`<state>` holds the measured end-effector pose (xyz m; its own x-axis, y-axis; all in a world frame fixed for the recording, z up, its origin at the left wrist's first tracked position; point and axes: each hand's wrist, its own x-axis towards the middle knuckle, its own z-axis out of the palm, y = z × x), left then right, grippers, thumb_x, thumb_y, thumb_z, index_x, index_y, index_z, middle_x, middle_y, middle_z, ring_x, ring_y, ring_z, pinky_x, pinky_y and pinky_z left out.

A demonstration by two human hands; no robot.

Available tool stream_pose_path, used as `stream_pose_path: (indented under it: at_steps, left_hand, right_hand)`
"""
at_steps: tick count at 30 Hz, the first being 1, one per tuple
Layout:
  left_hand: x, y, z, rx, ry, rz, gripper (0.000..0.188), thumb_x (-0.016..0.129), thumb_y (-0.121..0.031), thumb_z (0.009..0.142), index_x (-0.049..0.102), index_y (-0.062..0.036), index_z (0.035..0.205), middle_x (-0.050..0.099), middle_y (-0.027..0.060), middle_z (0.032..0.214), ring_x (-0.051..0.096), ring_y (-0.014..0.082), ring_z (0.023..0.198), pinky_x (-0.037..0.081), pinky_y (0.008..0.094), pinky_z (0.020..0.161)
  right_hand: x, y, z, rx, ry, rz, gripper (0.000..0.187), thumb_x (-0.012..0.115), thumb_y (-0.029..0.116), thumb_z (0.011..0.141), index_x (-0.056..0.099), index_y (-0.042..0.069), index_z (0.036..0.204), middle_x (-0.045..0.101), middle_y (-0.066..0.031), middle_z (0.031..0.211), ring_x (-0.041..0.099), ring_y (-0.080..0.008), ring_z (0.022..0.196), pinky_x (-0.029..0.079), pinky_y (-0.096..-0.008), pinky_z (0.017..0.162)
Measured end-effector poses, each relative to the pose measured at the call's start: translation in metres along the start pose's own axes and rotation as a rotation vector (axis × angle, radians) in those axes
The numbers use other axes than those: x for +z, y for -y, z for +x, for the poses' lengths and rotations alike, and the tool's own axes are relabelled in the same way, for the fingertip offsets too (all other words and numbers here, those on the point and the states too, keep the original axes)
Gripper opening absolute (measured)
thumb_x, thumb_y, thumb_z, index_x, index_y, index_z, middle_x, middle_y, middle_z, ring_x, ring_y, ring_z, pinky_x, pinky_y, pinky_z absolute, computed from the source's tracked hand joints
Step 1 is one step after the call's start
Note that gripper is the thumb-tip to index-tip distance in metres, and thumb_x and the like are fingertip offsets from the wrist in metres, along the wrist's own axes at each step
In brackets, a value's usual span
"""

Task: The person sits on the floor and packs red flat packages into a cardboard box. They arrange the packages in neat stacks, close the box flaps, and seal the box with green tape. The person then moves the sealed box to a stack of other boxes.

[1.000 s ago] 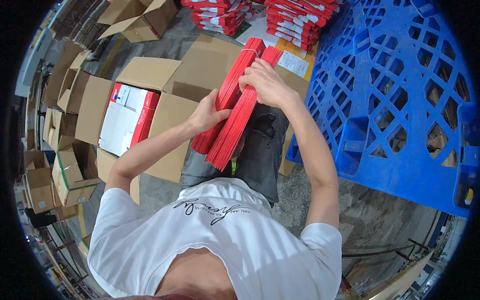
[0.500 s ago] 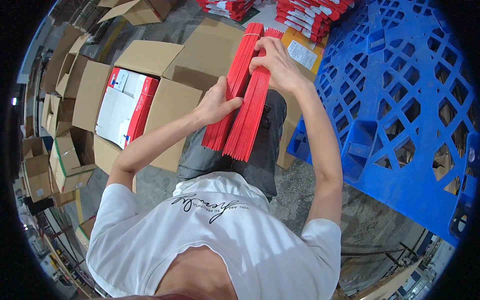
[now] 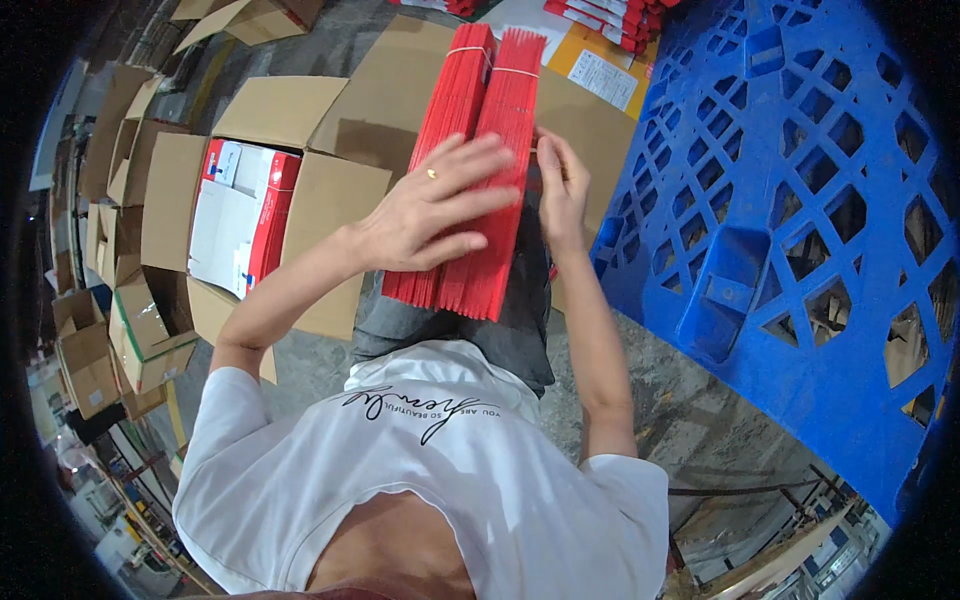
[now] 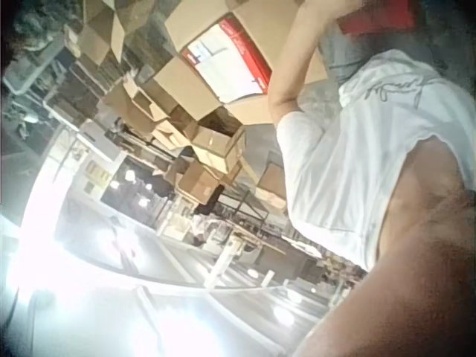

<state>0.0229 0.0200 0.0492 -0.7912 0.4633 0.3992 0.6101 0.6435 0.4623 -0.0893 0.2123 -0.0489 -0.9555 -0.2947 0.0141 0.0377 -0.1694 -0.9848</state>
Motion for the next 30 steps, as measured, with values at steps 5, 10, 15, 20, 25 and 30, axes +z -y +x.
stream_pose_path:
  at_steps: [5, 10, 15, 20, 25, 30]
  left_hand:
    - [0.015, 0.013, 0.001, 0.093, 0.152, -0.017, 0.049, 0.071, -0.03, 0.092, 0.063, -0.0084, 0.136, 0.052, 0.0173, 0.148, 0.049, 0.0373, 0.139, 0.038, 0.0534, 0.118]
    - [0.013, 0.017, -0.004, 0.091, 0.129, -0.01, 0.055, 0.072, -0.032, 0.091, 0.061, -0.009, 0.14, 0.054, 0.0159, 0.144, 0.052, 0.0359, 0.136, 0.042, 0.0518, 0.114]
    - [0.008, 0.022, -0.009, 0.079, 0.155, 0.056, 0.059, 0.072, -0.037, 0.091, 0.059, -0.0115, 0.143, 0.056, 0.0143, 0.138, 0.054, 0.0354, 0.132, 0.042, 0.0513, 0.113]
    - [0.003, 0.027, -0.011, 0.118, 0.167, 0.119, 0.058, 0.072, -0.041, 0.09, 0.06, -0.0126, 0.14, 0.058, 0.0126, 0.13, 0.057, 0.0343, 0.125, 0.043, 0.0511, 0.109]
    - [-0.003, 0.033, -0.016, 0.148, 0.148, 0.194, 0.053, 0.068, -0.042, 0.094, 0.059, -0.0172, 0.14, 0.058, 0.0057, 0.116, 0.056, 0.0253, 0.115, 0.043, 0.0415, 0.098]
    - [0.002, 0.031, -0.013, 0.115, 0.183, 0.186, 0.061, 0.069, -0.045, 0.091, 0.057, -0.0218, 0.146, 0.058, 0.0056, 0.117, 0.057, 0.0249, 0.113, 0.042, 0.0442, 0.098]
  right_hand:
    - [0.012, 0.013, -0.008, -0.053, 0.083, -0.04, 0.031, 0.065, 0.016, 0.104, 0.065, -0.003, 0.129, 0.07, -0.0064, 0.116, 0.063, -0.0113, 0.106, 0.052, -0.028, 0.091]
    - [0.009, 0.014, 0.002, -0.132, 0.081, -0.081, 0.035, 0.068, 0.013, 0.101, 0.057, -0.001, 0.132, 0.067, -0.0099, 0.117, 0.064, -0.0149, 0.105, 0.054, -0.0303, 0.091]
    - [0.008, 0.021, 0.005, -0.042, 0.111, -0.022, 0.039, 0.07, 0.01, 0.098, 0.052, 0.002, 0.132, 0.065, -0.0109, 0.116, 0.064, -0.0162, 0.103, 0.056, -0.0306, 0.087]
    - [0.007, 0.021, 0.008, -0.075, 0.118, -0.053, 0.041, 0.071, 0.007, 0.096, 0.051, 0.004, 0.132, 0.065, -0.0099, 0.115, 0.064, -0.0149, 0.102, 0.056, -0.0277, 0.081]
    - [-0.006, 0.039, 0.016, -0.247, 0.094, -0.435, 0.006, 0.068, 0.003, 0.092, 0.071, 0.003, 0.096, 0.066, -0.0075, 0.112, 0.066, -0.0147, 0.098, 0.055, -0.028, 0.073]
    - [0.017, 0.048, 0.013, -0.225, 0.091, -0.642, 0.027, 0.08, 0.026, 0.087, 0.065, 0.005, 0.089, 0.064, -0.0071, 0.095, 0.066, -0.0225, 0.09, 0.054, -0.0364, 0.072]
